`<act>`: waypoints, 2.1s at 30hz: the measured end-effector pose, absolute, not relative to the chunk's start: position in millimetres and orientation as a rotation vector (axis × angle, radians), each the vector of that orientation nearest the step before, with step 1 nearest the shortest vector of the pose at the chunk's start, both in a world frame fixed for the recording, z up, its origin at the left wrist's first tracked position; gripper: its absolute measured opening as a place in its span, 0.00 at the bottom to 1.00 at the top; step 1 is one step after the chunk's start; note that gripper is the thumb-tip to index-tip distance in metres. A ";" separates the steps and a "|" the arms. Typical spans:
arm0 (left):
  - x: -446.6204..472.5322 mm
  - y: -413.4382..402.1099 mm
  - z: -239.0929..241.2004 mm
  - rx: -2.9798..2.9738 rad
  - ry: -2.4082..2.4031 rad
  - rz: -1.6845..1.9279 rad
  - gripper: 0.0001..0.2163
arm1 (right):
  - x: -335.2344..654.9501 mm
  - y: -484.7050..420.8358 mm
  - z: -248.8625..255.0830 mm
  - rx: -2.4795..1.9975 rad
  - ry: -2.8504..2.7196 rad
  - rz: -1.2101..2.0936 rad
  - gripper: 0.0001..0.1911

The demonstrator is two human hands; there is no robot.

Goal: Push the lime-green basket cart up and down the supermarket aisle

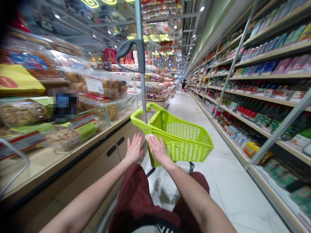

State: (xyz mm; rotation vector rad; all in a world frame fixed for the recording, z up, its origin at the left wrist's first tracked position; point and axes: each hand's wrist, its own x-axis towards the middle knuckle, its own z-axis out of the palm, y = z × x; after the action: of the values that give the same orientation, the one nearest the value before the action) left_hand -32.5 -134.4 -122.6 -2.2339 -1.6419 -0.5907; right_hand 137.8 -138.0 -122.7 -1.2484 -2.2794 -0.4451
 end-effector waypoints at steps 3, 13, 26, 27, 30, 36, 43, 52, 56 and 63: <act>-27.9 -132.6 -113.4 -2.195 -1.630 -0.623 0.33 | 139.3 -128.1 -99.6 -1.224 -2.111 -0.534 0.28; -11.8 -140.6 -119.5 -2.307 -1.588 -0.514 0.32 | 147.0 -145.6 -168.3 -1.446 -2.413 -0.303 0.26; 23.9 -136.9 -103.7 -2.350 -1.469 -0.504 0.32 | 177.1 -132.1 -137.2 -1.463 -2.134 -0.458 0.27; 27.1 -137.7 -107.8 -2.374 -1.448 -0.481 0.32 | 178.1 -134.7 -147.7 -1.490 -2.168 -0.425 0.27; 34.1 -139.9 -122.9 -2.452 -1.398 -0.413 0.30 | 181.3 -145.6 -172.8 -1.545 -2.257 -0.319 0.25; 44.3 -140.5 -126.2 -2.464 -1.400 -0.405 0.32 | 197.0 -158.0 -152.2 -1.412 -2.038 -0.438 0.29; 66.0 -142.0 -108.3 -2.439 -1.370 -0.446 0.32 | 225.5 -148.1 -150.1 -1.518 -1.981 -0.449 0.29; 80.4 -149.4 -138.9 -2.569 -1.302 -0.235 0.31 | 229.3 -173.1 -202.3 -1.684 -2.172 -0.170 0.26; 86.4 -146.6 -131.2 -2.528 -1.308 -0.319 0.32 | 244.8 -174.6 -178.9 -1.526 -1.954 -0.392 0.29; 112.5 -145.8 -112.7 -2.532 -1.258 -0.338 0.32 | 268.0 -164.4 -167.1 -1.579 -1.921 -0.454 0.28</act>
State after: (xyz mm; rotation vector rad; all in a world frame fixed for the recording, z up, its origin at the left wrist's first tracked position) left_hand 112.5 -145.8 -112.7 -2.5321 -1.2577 -0.3376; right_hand 268.0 -164.4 -167.1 -1.5788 -1.9207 -0.4540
